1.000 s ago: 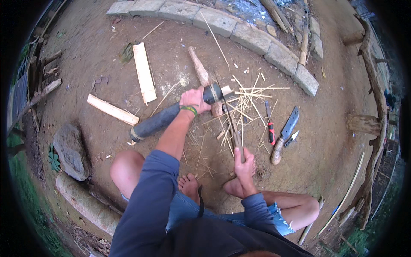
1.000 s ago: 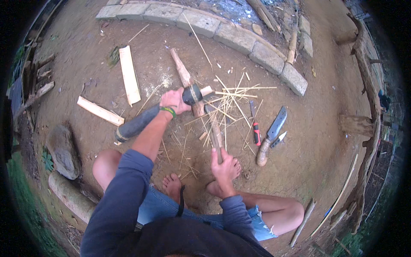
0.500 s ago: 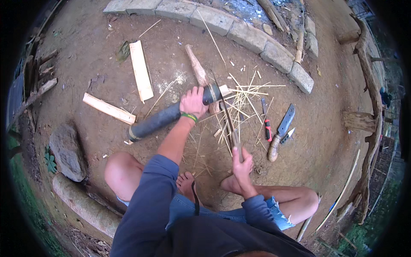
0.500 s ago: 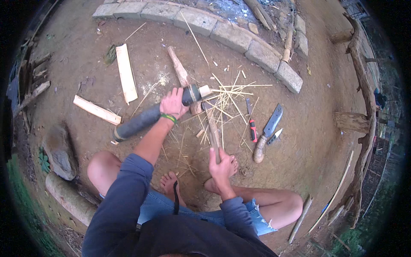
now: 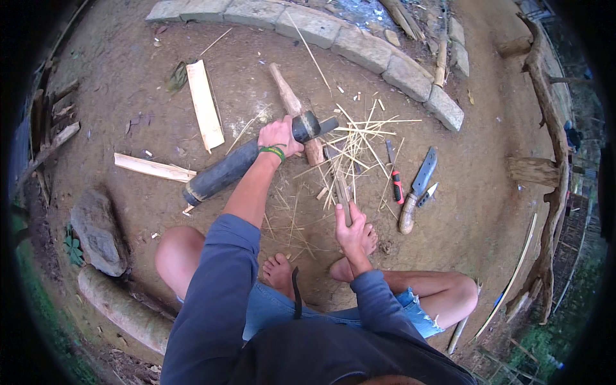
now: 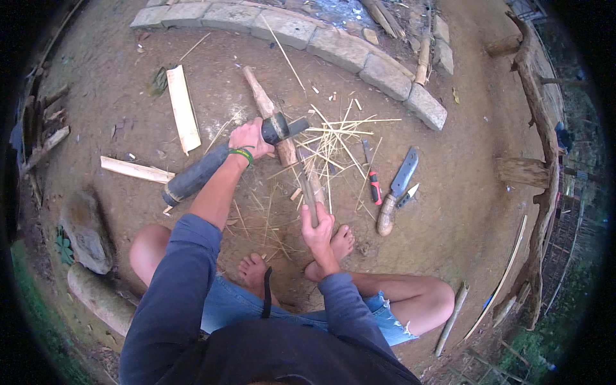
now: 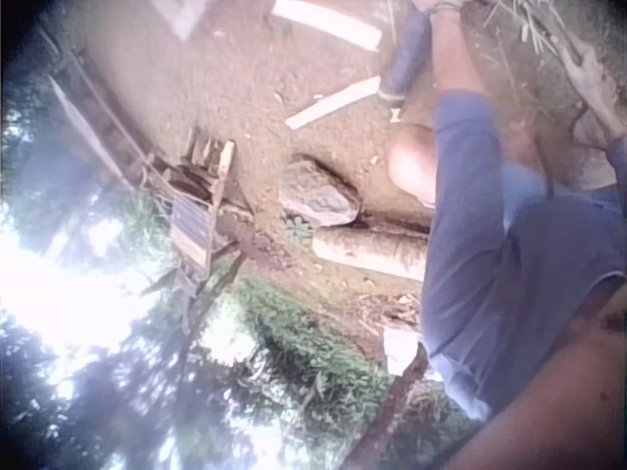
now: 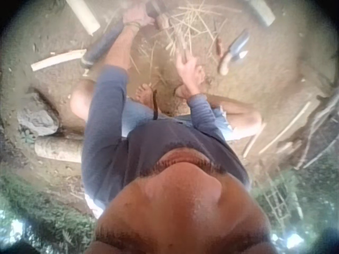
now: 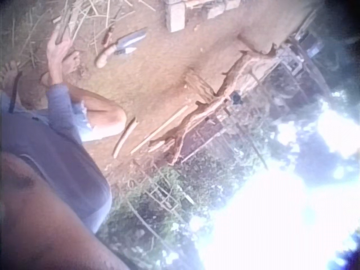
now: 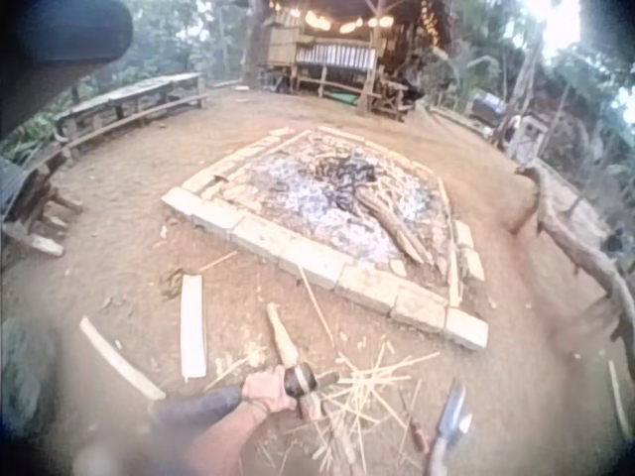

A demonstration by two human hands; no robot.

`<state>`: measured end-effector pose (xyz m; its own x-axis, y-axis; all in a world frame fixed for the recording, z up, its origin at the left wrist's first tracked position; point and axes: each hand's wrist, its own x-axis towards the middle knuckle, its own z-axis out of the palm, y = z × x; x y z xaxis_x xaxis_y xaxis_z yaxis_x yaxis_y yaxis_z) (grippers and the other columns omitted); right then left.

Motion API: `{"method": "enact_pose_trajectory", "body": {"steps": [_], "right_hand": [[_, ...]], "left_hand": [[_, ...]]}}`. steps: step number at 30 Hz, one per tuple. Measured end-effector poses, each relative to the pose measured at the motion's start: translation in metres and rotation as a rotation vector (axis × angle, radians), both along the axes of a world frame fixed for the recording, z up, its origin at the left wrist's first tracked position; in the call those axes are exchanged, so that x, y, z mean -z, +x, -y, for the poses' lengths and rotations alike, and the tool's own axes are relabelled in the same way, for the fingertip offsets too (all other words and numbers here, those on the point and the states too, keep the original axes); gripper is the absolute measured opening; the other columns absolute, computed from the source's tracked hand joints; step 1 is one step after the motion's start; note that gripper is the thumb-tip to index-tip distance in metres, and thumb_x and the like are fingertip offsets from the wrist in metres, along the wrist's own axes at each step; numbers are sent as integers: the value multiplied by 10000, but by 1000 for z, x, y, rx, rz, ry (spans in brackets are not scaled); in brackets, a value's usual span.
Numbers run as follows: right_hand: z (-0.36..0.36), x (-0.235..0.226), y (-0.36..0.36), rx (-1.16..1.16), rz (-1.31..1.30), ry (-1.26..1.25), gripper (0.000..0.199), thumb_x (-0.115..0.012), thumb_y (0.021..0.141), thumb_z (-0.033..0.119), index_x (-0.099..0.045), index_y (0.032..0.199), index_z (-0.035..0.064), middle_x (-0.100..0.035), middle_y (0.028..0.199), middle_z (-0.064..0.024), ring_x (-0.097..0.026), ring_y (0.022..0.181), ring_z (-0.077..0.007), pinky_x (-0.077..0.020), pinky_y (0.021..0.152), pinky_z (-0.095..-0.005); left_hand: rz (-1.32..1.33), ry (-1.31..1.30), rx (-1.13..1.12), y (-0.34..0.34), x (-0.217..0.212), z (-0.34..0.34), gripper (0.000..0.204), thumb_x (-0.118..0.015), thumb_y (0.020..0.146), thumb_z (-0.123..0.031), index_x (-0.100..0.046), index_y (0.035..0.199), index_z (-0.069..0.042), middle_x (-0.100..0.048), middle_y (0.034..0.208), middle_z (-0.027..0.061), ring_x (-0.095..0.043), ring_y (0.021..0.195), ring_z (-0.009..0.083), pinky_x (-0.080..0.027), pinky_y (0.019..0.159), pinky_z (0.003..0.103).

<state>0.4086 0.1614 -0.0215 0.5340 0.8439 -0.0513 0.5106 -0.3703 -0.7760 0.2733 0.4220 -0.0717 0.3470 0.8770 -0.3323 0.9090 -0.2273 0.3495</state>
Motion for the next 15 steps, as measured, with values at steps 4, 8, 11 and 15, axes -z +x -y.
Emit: {"method": "enact_pose_trajectory", "body": {"steps": [4, 8, 11, 15], "right_hand": [[21, 84, 38, -57, 93, 94, 277, -651, 939, 251, -652, 1033, -9, -665, 772, -234, -651, 693, -413, -490, 679, -468], [4, 50, 35, -90, -10, -55, 338, -662, 947, 316, -679, 1013, -16, -657, 775, -231, -617, 661, -393, -477, 666, -450], [-54, -80, 20, -74, -244, -284, 462, -631, 972, 408, -671, 898, -46, -623, 678, -195, -595, 618, -283, -463, 619, -422], [-114, -129, 30, -110, -93, -271, 516, -603, 991, 431, -683, 894, -69, -617, 635, -155, -567, 583, -216, -442, 572, -396]], "left_hand": [[-2, -67, 57, 14, -1, -11, 678, -860, 600, -444, -629, 1109, -60, -720, 1087, 207, -701, 1024, 382, -566, 897, 469], [-5, -75, 59, -1, 2, -19, 689, -843, 604, -473, -634, 1111, -56, -720, 1080, 216, -699, 1024, 383, -565, 903, 462], [-7, -67, 61, -6, 2, -20, 699, -836, 605, -492, -638, 1111, -52, -720, 1069, 218, -698, 1018, 384, -563, 906, 464], [-9, -72, 94, -8, 4, -25, 712, -840, 601, -489, -638, 1114, -38, -718, 1057, 222, -696, 1005, 391, -562, 906, 468]]}}
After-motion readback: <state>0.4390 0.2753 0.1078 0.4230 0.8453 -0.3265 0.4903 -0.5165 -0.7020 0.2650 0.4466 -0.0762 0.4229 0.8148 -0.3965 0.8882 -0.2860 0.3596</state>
